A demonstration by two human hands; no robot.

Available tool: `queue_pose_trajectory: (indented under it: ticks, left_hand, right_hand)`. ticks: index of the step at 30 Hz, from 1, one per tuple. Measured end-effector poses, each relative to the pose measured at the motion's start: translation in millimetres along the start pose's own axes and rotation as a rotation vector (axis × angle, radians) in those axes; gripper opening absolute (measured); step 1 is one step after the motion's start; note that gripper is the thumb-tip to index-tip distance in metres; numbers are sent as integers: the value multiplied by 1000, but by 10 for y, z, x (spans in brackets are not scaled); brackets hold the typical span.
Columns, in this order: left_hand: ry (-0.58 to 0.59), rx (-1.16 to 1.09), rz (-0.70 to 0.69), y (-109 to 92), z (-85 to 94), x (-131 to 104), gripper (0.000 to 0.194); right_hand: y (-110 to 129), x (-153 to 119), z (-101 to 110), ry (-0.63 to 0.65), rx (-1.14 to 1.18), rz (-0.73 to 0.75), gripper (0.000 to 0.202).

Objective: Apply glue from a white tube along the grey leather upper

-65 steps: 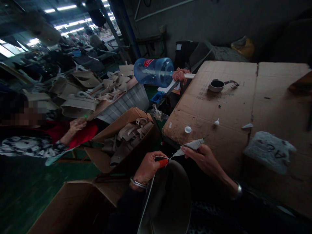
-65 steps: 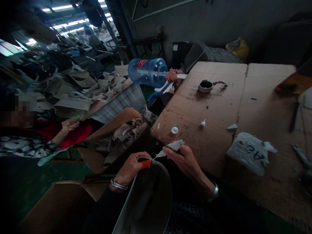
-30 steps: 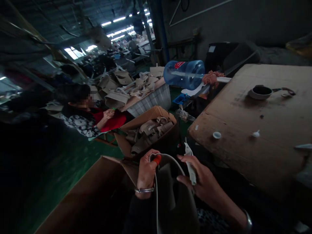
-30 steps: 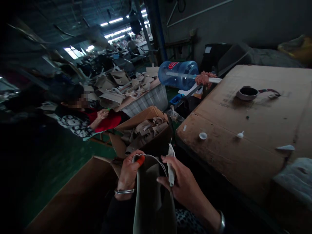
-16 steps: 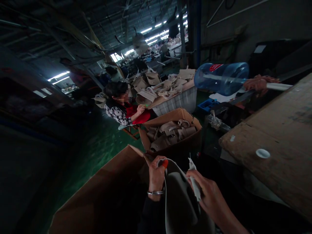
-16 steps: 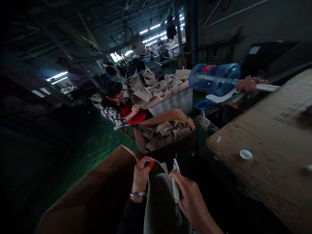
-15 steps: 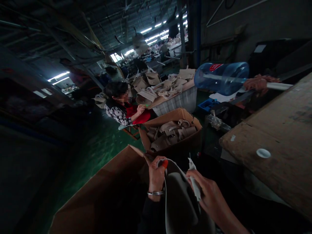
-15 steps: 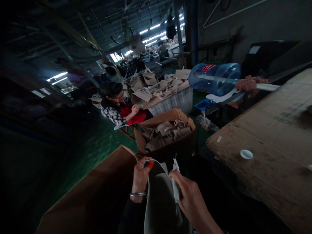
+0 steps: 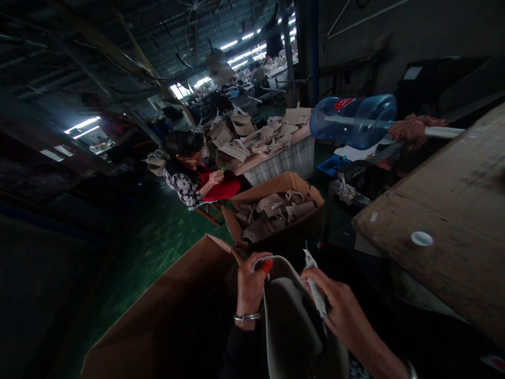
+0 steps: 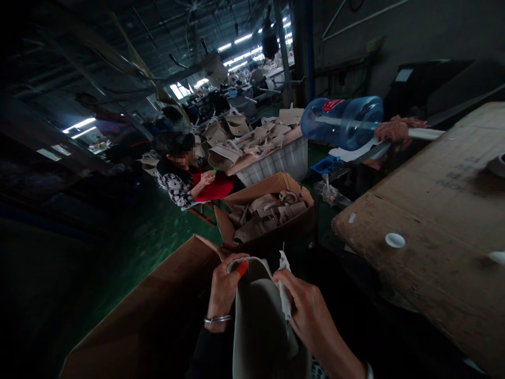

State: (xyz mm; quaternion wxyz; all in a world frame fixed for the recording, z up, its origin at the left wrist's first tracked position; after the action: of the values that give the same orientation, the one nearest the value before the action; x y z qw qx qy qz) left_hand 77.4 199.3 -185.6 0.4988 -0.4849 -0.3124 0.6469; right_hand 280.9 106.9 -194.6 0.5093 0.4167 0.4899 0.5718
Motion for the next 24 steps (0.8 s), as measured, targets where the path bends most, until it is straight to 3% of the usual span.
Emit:
queue_pose_trajectory:
  ticks: [7, 15, 24]
  left_hand:
    - [-29, 38, -40, -156, -48, -97, 17]
    - [-50, 23, -79, -148, -63, -174, 15]
    - [-42, 79, -94, -251, -122, -262, 15]
  right_hand:
    - [-32, -53, 6, 5, -14, -14, 24]
    - [13, -100, 15, 18, 32, -10, 14]
    - [-53, -227, 17, 13, 26, 11, 16]
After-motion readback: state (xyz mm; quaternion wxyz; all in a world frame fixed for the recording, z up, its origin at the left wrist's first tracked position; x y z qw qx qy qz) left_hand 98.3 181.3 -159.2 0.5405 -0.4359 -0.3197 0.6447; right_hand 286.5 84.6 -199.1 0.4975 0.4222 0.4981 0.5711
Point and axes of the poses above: each hand's wrist, its own x-axis towards the middle knuckle, its own z-axis out of the back of the hand, y = z × x, the point moved 2 cm from there along x, towards the middle knuckle, and after that the axes turned 1 degree about y, right-handed, at the moved point
